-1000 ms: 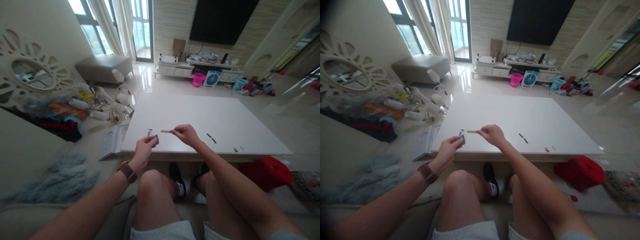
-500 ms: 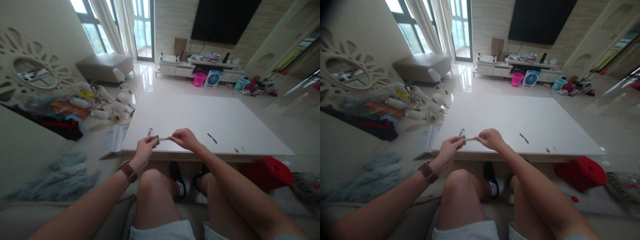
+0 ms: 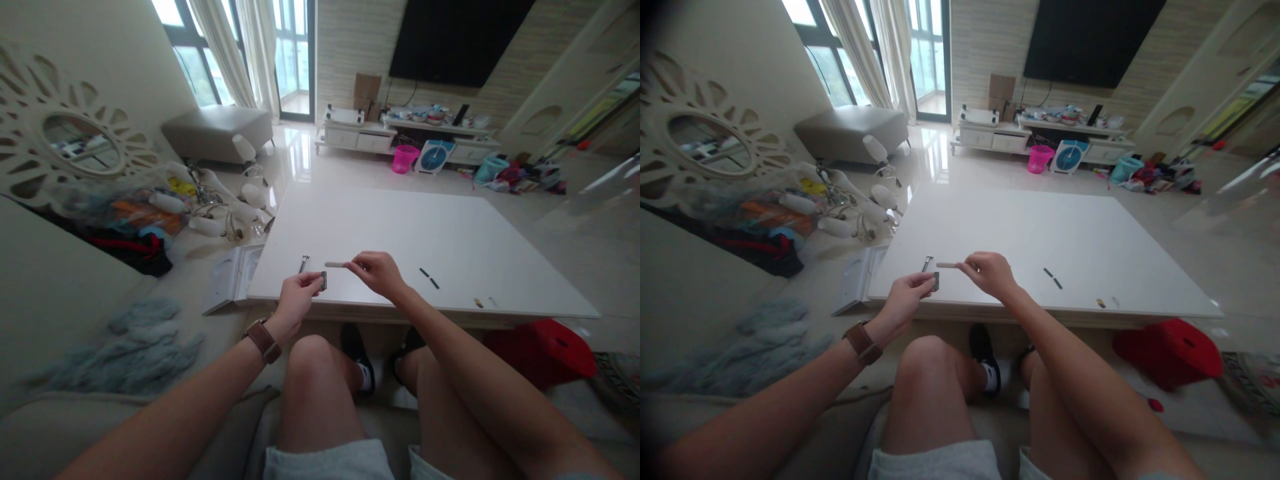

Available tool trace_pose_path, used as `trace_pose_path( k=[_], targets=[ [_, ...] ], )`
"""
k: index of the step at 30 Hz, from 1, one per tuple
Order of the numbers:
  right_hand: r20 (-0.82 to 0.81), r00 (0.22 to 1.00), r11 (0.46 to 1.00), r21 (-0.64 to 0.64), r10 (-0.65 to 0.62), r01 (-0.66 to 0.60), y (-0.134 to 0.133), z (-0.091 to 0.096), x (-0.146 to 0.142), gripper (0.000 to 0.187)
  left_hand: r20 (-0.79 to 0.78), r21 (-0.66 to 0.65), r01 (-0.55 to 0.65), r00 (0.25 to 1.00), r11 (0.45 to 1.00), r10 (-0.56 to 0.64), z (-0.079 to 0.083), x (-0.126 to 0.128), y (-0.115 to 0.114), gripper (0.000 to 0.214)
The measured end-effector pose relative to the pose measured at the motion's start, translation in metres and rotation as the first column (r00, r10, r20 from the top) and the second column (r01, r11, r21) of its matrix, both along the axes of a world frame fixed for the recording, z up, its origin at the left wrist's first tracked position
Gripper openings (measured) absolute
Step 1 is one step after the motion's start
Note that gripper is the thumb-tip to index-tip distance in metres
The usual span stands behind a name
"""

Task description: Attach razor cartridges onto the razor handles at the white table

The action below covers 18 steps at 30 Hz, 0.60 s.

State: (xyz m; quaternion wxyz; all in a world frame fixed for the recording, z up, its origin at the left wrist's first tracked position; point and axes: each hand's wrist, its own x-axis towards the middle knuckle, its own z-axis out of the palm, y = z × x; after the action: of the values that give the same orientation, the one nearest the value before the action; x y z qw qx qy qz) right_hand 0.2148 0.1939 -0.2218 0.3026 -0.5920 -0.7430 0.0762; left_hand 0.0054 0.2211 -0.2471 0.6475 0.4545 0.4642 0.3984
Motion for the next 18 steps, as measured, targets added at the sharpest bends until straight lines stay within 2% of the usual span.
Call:
trace_pose_path(
  k=[4, 5, 9, 14, 16, 18],
  targets=[
    [0.012, 0.99, 0.988, -0.072, 0.141, -0.139, -0.0007, 0.0008, 0.0016, 0.043, -0.004, 0.002, -0.008, 1.0, 1.0, 0.008, 0.0008, 0.0001, 0.0, 0.033],
    [0.026, 0.991, 0.988, -0.08, 0.135, -0.132, -0.0002, 0.0006, 0.002, 0.043, -0.004, 0.003, -0.014, 1.0, 1.0, 0.014, 0.0007, 0.0002, 0.0, 0.032],
    [0.021, 1.0, 1.0, -0.009, -0.021, 0.021, 0.0025, 0.0, 0.0039, 0.045, 0.003, 0.006, -0.019, 1.0, 1.0, 0.019, 0.0002, 0.0008, 0.0, 0.03],
    [0.037, 0.993, 0.992, -0.055, 0.112, -0.11, 0.0005, 0.0003, 0.0017, 0.042, -0.007, 0.009, 0.002, 1.0, 1.0, -0.002, 0.0005, 0.001, -0.0006, 0.029],
    [0.059, 0.994, 0.995, -0.061, 0.088, -0.085, -0.0004, 0.0009, 0.002, 0.043, -0.007, 0.017, 0.003, 1.0, 1.0, -0.003, 0.0005, 0.0009, -0.0008, 0.028],
    [0.042, 0.999, 1.0, -0.028, 0.012, -0.011, -0.0005, 0.0016, 0.004, 0.044, -0.006, 0.016, -0.003, 1.0, 1.0, 0.003, 0.0007, 0.0007, -0.0009, 0.027]
  ],
)
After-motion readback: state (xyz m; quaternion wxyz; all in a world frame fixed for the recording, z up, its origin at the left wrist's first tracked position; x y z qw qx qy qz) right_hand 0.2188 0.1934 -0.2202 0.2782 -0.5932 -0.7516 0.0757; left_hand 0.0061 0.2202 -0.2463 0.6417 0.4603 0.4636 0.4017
